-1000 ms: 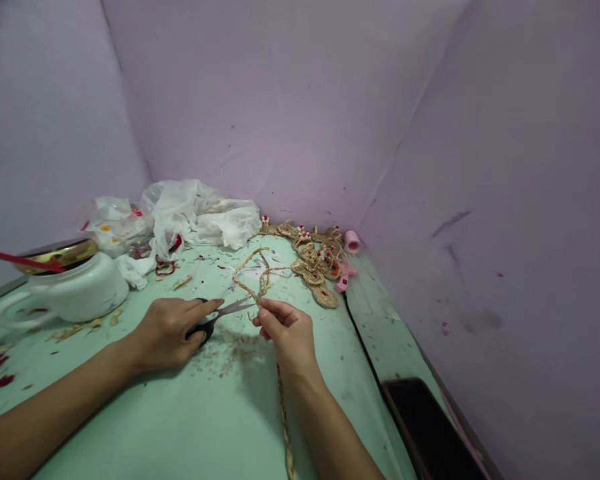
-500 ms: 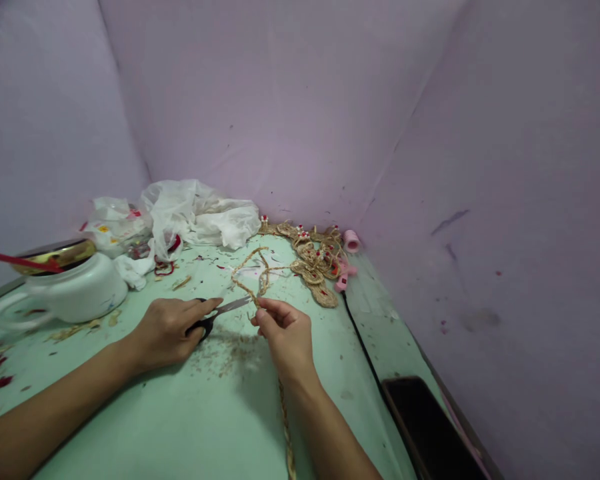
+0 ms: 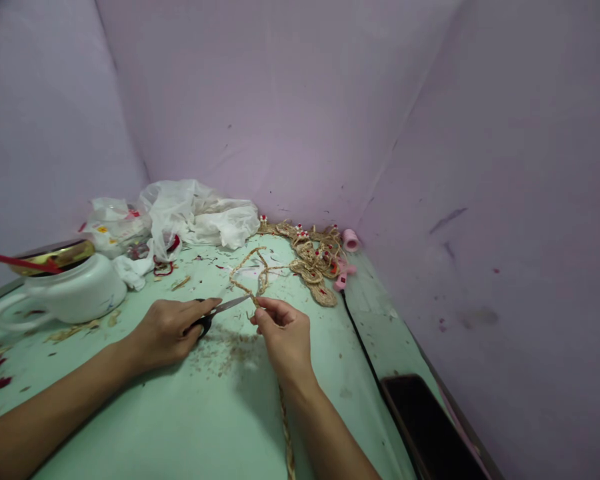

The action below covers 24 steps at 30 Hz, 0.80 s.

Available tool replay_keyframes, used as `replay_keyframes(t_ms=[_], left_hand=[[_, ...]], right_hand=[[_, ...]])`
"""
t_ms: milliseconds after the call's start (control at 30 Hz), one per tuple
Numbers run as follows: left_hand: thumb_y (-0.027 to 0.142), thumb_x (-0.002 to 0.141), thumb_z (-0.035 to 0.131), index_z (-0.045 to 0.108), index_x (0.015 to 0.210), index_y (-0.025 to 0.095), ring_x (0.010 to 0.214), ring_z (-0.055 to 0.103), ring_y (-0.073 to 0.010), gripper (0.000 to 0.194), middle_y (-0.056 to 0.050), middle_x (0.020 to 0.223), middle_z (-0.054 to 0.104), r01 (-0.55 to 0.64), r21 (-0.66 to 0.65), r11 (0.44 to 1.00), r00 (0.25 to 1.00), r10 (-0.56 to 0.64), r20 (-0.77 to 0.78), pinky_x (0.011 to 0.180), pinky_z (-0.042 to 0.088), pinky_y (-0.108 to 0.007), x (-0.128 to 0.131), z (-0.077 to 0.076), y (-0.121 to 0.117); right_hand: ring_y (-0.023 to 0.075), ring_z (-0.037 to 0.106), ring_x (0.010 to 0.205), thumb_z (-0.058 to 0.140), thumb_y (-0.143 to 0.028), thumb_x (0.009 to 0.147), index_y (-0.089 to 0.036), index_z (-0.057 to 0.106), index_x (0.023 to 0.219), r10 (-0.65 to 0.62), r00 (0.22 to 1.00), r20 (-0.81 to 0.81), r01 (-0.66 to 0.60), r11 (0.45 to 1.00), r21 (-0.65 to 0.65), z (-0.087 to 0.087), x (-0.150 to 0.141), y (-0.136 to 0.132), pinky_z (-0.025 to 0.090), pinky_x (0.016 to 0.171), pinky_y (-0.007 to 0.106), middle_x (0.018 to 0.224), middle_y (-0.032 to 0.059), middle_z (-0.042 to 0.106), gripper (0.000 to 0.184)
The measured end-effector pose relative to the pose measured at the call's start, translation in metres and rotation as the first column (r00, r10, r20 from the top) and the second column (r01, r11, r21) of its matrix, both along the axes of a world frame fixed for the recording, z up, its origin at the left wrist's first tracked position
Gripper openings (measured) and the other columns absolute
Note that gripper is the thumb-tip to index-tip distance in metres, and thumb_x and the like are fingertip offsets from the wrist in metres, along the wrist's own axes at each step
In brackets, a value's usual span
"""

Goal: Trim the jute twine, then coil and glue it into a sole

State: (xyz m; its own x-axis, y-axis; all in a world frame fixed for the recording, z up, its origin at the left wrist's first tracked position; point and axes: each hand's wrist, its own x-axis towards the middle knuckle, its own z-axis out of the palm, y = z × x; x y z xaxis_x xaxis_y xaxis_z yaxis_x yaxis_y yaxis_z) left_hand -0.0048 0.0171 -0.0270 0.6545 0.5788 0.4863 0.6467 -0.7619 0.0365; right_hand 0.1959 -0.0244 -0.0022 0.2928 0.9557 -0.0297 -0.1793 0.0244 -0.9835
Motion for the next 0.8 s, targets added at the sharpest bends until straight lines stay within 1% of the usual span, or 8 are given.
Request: replay_keyframes(t_ms=[100, 200, 300, 367, 467, 533, 700, 800], left_hand=[[0.012, 0.071, 0.044, 0.049, 0.113, 0.018, 0.06, 0.061, -0.0168, 0.043, 0.0, 0.077, 0.067, -0.03, 0.021, 0.999, 0.999, 0.03, -0.013, 0.053, 0.042, -0.028, 0.0005, 0.0005, -0.0009], [0.012, 0.071, 0.044, 0.05, 0.114, 0.019, 0.061, 0.06, -0.0181, 0.044, 0.0, 0.076, 0.066, -0.065, 0.033, 0.997, 0.996, 0.067, -0.052, 0.055, 0.042, -0.03, 0.0012, 0.0012, -0.0009], [0.013, 0.071, 0.044, 0.051, 0.114, 0.019, 0.063, 0.06, -0.0187, 0.044, -0.001, 0.076, 0.066, -0.071, 0.031, 0.997, 0.994, 0.073, -0.085, 0.056, 0.042, -0.031, 0.0021, 0.0026, -0.0009], [0.014, 0.071, 0.044, 0.051, 0.114, 0.018, 0.064, 0.06, -0.0193, 0.044, -0.001, 0.077, 0.066, -0.073, 0.034, 0.997, 0.991, 0.076, -0.108, 0.056, 0.042, -0.032, 0.0026, 0.0037, -0.0013], [0.015, 0.072, 0.044, 0.05, 0.115, 0.018, 0.064, 0.06, -0.02, 0.044, -0.002, 0.079, 0.065, -0.078, 0.041, 0.996, 0.986, 0.083, -0.144, 0.055, 0.042, -0.033, 0.0028, 0.0044, -0.002], [0.016, 0.072, 0.044, 0.05, 0.116, 0.018, 0.064, 0.06, -0.0202, 0.044, -0.002, 0.078, 0.065, -0.085, 0.045, 0.995, 0.983, 0.091, -0.16, 0.056, 0.042, -0.033, 0.0026, 0.004, -0.0021], [0.017, 0.072, 0.044, 0.048, 0.118, 0.019, 0.063, 0.06, -0.0207, 0.046, -0.002, 0.078, 0.065, -0.111, 0.057, 0.992, 0.977, 0.12, -0.175, 0.055, 0.043, -0.034, 0.0022, 0.0023, -0.0017], [0.017, 0.072, 0.044, 0.048, 0.118, 0.019, 0.063, 0.06, -0.0208, 0.045, -0.002, 0.078, 0.065, -0.117, 0.06, 0.991, 0.975, 0.126, -0.18, 0.055, 0.043, -0.034, 0.0027, 0.0014, -0.0019]], right_hand=[[0.0094, 0.052, 0.047, 0.073, -0.024, 0.053, -0.013, 0.07, 0.077, 0.034, 0.993, -0.11, -0.04, 0.998, -0.053, -0.0008, 0.0018, -0.0006, 0.041, 0.048, 0.022, 0.052, 0.0009, 0.064, 0.027], [0.0071, 0.052, 0.046, 0.076, -0.026, 0.051, -0.011, 0.069, 0.076, 0.139, 0.949, -0.283, -0.191, 0.968, -0.164, -0.0009, 0.0048, -0.001, 0.042, 0.049, 0.02, 0.054, 0.0002, 0.062, 0.03], [0.006, 0.052, 0.044, 0.076, -0.025, 0.048, -0.01, 0.068, 0.07, 0.219, 0.909, -0.355, -0.307, 0.928, -0.212, -0.0005, 0.0061, -0.0008, 0.043, 0.047, 0.018, 0.054, -0.0004, 0.06, 0.028], [0.0062, 0.051, 0.043, 0.075, -0.023, 0.048, -0.01, 0.067, 0.067, 0.208, 0.93, -0.303, -0.277, 0.938, -0.207, -0.0007, 0.0056, -0.0001, 0.043, 0.045, 0.018, 0.053, -0.0003, 0.061, 0.024], [0.0081, 0.051, 0.04, 0.072, -0.022, 0.05, -0.011, 0.066, 0.064, 0.08, 0.992, -0.095, -0.095, 0.981, -0.167, -0.0019, 0.0041, 0.0017, 0.043, 0.043, 0.021, 0.049, 0.0, 0.062, 0.018], [0.0097, 0.051, 0.04, 0.069, -0.021, 0.051, -0.012, 0.065, 0.063, 0.008, 1.0, 0.015, -0.006, 0.991, -0.133, -0.0032, 0.0034, 0.0029, 0.044, 0.043, 0.023, 0.048, 0.0001, 0.062, 0.016], [0.0112, 0.052, 0.043, 0.064, -0.022, 0.056, -0.012, 0.066, 0.066, 0.0, 0.986, 0.166, 0.016, 0.996, -0.093, -0.0058, 0.0025, 0.0029, 0.045, 0.045, 0.024, 0.051, 0.0005, 0.062, 0.014], [0.0124, 0.053, 0.047, 0.061, -0.024, 0.06, -0.013, 0.067, 0.069, -0.014, 0.955, 0.296, 0.029, 0.998, -0.048, -0.0071, 0.0026, 0.0014, 0.044, 0.048, 0.025, 0.055, 0.0019, 0.063, 0.016]])
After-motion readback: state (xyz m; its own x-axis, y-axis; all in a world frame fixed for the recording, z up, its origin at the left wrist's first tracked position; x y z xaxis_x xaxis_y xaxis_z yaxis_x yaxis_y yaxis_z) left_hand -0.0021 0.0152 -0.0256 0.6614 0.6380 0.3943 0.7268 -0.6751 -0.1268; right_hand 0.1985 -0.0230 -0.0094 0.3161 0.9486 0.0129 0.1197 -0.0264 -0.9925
